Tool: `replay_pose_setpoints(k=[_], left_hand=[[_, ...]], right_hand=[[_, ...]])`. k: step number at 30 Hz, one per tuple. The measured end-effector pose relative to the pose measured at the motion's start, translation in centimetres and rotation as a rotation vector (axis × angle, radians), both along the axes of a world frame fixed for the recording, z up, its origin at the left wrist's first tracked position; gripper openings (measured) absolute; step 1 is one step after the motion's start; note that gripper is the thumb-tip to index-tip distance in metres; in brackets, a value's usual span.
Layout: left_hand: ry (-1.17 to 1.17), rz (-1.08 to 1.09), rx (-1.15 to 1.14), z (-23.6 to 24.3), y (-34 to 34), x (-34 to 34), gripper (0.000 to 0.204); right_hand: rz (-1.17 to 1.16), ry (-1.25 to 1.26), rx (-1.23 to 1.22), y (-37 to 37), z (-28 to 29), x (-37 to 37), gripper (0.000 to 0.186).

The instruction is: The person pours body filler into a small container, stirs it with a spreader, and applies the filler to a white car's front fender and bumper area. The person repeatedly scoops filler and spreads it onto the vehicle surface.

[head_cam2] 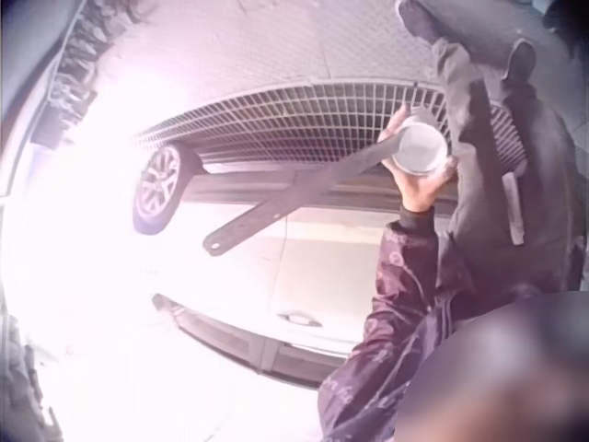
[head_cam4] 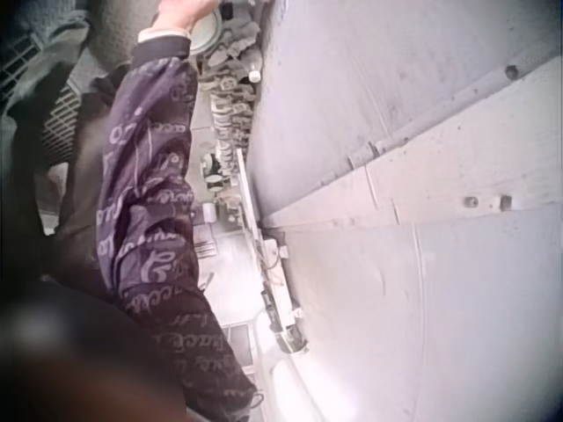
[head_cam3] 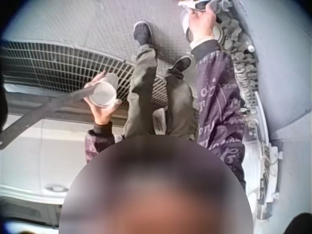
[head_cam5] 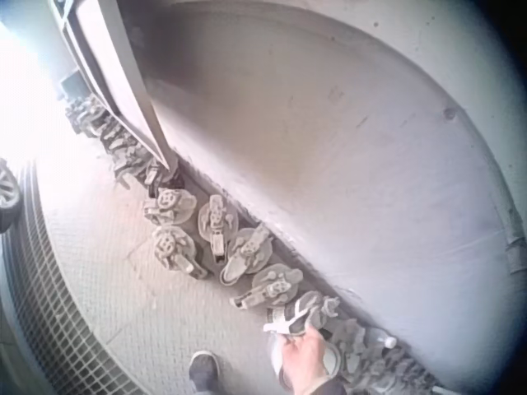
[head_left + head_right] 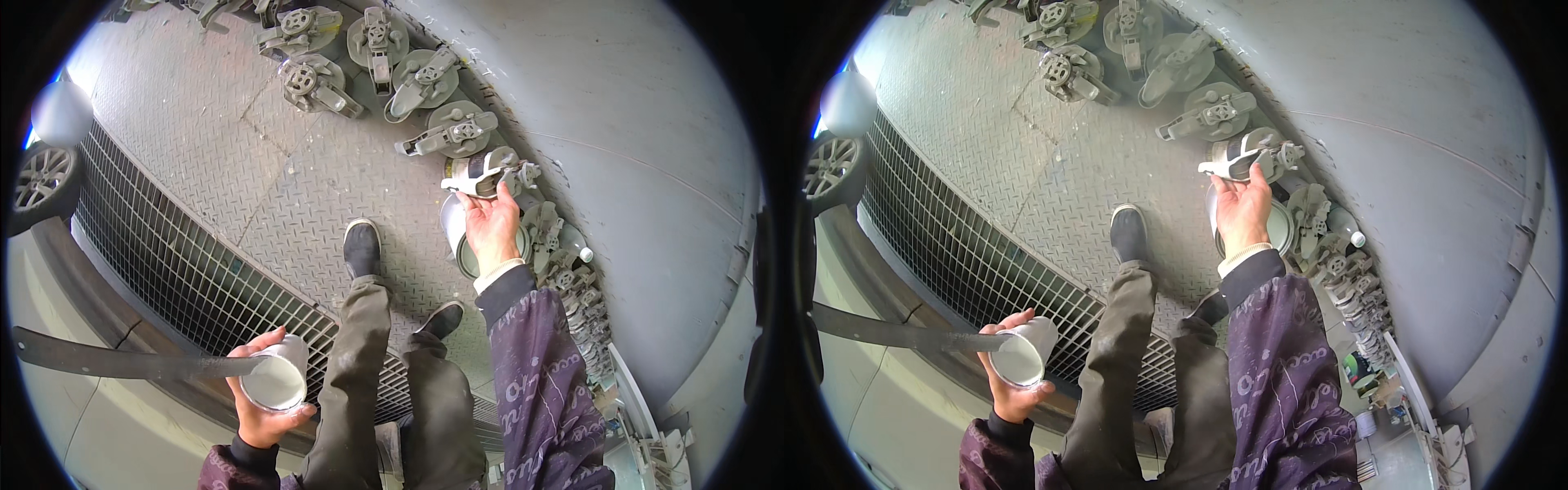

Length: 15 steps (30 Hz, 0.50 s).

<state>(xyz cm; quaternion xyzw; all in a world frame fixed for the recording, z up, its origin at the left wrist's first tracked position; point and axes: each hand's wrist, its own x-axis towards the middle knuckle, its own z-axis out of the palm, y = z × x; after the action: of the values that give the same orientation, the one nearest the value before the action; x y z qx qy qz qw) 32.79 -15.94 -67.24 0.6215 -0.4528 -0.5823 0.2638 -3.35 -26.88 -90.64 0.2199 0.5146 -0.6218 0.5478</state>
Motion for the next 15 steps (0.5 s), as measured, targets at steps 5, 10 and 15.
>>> replay_pose_setpoints(k=[5, 10, 15], left_hand=[[-0.023, 0.058, 0.045, -1.0, 0.5, 2.0, 0.113], [-0.046, 0.102, 0.061, -1.8, 0.8, 3.5, 0.113], [-0.019, 0.220, 0.020, -1.7, 1.1, 4.0, 0.114]], right_hand=[[-0.207, 0.187, 0.084, 0.9, -3.9, 3.6, 0.032], [0.188, -0.067, 0.042, -0.5, -4.5, 9.6, 0.093], [0.338, -0.034, -0.002, -6.1, -5.5, 9.0, 0.112]])
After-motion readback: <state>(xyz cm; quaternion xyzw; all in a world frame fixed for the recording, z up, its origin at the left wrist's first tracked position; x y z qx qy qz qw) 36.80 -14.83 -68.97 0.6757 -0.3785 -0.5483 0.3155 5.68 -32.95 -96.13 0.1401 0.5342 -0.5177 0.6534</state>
